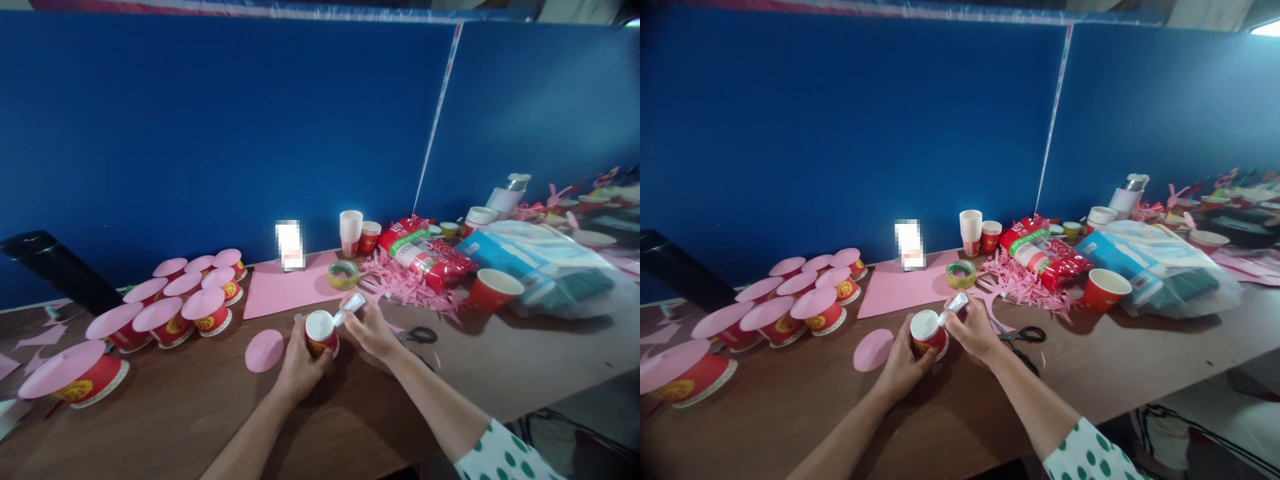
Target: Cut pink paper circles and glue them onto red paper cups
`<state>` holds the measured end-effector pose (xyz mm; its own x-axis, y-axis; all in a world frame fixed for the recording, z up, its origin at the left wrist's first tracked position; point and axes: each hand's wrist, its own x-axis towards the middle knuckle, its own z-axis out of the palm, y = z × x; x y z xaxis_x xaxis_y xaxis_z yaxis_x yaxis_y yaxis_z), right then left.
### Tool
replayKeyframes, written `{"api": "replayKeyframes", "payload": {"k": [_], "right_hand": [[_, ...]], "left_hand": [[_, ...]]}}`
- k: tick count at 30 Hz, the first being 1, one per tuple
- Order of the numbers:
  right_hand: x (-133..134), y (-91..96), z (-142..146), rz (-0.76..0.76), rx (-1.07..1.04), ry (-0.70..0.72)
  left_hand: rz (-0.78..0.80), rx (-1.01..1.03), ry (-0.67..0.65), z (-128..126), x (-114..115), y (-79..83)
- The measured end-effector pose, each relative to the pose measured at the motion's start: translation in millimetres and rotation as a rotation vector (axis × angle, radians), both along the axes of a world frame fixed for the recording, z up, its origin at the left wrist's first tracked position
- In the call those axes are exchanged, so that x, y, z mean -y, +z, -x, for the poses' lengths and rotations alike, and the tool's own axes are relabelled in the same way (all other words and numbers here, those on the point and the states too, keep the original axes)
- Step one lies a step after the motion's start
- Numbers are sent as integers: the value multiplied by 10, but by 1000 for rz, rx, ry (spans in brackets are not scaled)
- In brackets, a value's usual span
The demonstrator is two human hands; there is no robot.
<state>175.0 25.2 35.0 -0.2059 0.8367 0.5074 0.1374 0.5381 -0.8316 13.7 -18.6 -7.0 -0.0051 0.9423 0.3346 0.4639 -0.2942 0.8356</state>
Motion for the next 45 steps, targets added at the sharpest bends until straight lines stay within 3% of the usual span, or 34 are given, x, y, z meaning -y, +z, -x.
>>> {"api": "replayKeyframes", "payload": {"k": [6, 13, 22, 45], "right_hand": [[-7, 0, -8, 19, 43, 14], [-49, -73, -13, 65, -140, -66], [81, -62, 3, -120, 76, -186], [95, -154, 7, -186, 161, -213]], "left_hand": [[18, 5, 38, -4, -1, 9], [15, 5, 57, -7, -5, -2], [-52, -7, 31, -23, -5, 25], [-63, -11, 71, -18, -3, 12]]}}
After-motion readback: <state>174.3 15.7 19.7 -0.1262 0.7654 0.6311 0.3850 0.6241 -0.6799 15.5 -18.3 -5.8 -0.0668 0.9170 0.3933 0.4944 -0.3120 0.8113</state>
